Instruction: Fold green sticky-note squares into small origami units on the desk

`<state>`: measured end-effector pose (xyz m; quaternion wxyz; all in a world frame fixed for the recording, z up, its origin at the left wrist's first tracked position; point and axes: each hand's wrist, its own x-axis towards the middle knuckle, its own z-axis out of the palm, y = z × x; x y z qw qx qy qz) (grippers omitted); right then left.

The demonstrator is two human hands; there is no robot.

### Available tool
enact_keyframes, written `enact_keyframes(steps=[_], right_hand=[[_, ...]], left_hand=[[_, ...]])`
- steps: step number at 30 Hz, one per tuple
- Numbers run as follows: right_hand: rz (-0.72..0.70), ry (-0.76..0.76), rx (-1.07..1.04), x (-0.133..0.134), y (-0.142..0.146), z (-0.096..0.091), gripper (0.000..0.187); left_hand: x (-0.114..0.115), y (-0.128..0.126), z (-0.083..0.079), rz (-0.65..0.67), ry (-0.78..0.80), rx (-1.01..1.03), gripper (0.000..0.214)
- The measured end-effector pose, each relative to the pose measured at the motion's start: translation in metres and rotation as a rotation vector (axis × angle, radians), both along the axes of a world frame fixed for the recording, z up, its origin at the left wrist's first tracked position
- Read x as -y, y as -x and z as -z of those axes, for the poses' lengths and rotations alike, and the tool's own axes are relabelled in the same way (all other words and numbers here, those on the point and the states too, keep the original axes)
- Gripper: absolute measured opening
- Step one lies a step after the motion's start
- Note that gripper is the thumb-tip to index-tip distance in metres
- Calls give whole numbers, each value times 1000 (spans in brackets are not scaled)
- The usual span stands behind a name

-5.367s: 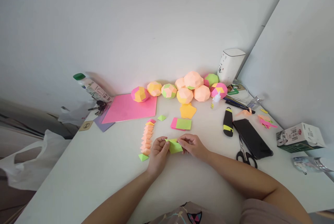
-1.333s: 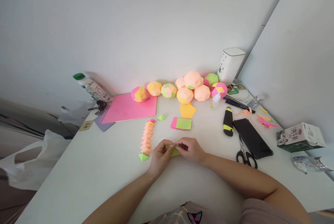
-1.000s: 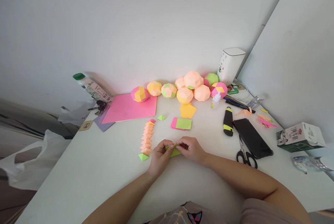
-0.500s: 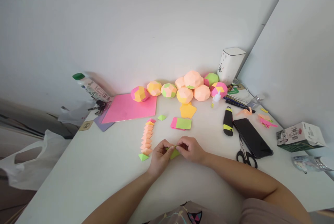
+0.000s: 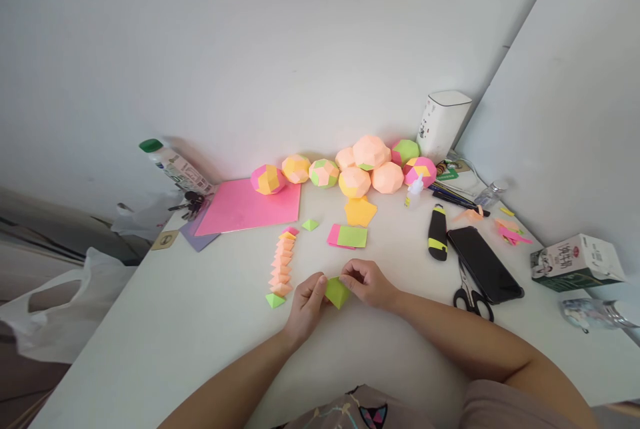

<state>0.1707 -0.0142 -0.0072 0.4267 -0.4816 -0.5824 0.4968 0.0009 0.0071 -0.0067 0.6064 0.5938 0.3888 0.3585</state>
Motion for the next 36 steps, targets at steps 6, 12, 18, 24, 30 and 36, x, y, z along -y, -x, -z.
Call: enact_keyframes(steps=[6, 12, 18, 24, 30, 36], right_hand=[[-31, -2, 14, 0, 0, -3, 29], [-32, 59, -37, 0, 0, 0, 25], [-27, 74, -34, -1, -1, 4, 26], [-11, 113, -127, -1, -1, 5, 26], [29, 137, -185, -2, -2, 7, 28], [-7, 138, -165, -1, -3, 3, 28]], left_hand=[[-3, -1, 0, -18, -51, -11, 28], [-6, -2, 7, -104, 125, 114, 31], [-6, -3, 8, -118, 268, 193, 31], [-7, -1, 2, -43, 212, 237, 25], [-5, 0, 2, 59, 193, 183, 23], [-5, -4, 4, -29, 268, 240, 33]])
